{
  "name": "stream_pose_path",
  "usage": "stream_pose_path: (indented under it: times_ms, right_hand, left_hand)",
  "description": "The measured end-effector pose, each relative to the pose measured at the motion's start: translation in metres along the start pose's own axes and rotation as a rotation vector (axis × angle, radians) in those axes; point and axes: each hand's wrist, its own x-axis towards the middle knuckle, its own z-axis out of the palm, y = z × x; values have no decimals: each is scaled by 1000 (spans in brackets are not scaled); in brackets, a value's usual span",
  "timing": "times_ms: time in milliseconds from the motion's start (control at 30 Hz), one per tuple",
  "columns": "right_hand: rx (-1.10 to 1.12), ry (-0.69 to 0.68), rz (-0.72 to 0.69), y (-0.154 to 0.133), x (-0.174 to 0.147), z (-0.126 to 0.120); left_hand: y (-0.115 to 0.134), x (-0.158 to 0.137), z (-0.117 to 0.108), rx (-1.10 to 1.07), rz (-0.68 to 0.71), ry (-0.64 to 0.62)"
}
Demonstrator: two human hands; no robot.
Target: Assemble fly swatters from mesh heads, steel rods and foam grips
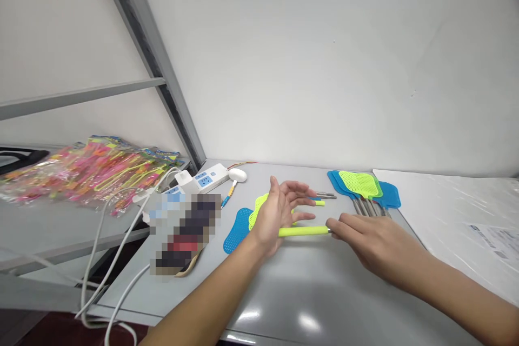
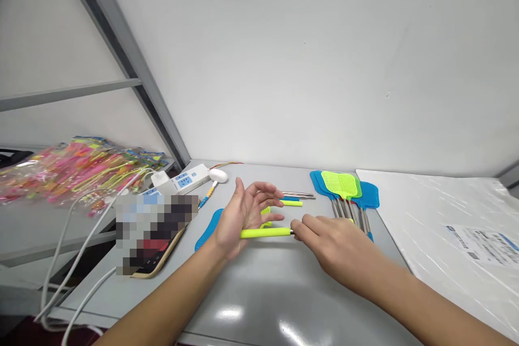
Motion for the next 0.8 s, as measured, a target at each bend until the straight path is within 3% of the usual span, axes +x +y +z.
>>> stream_pose_path:
  times_ms: [200, 400, 467, 667, 733, 800]
  right_hand:
    - [-6, -11, 19, -16, 12, -5]
    - [-10, -47, -34, -10, 28, -9]
    - [7, -55, -40, -4, 36, -12]
    - [121, -24, -139, 7, 80, -21]
    - [142, 34, -150, 6, 94, -16]
    - [152, 134, -34, 3, 102, -3]
  left_hand:
    - [7, -3, -6, -71, 29, 22]
    - [15, -2, -10, -55, 1, 31]
    - [26, -3, -10, 105, 14, 33]
    - [61, -27, -17, 985, -98, -114]
    - [61, -41, -25, 1053, -93, -53]
    - [56, -54, -36, 939, -106, 61]
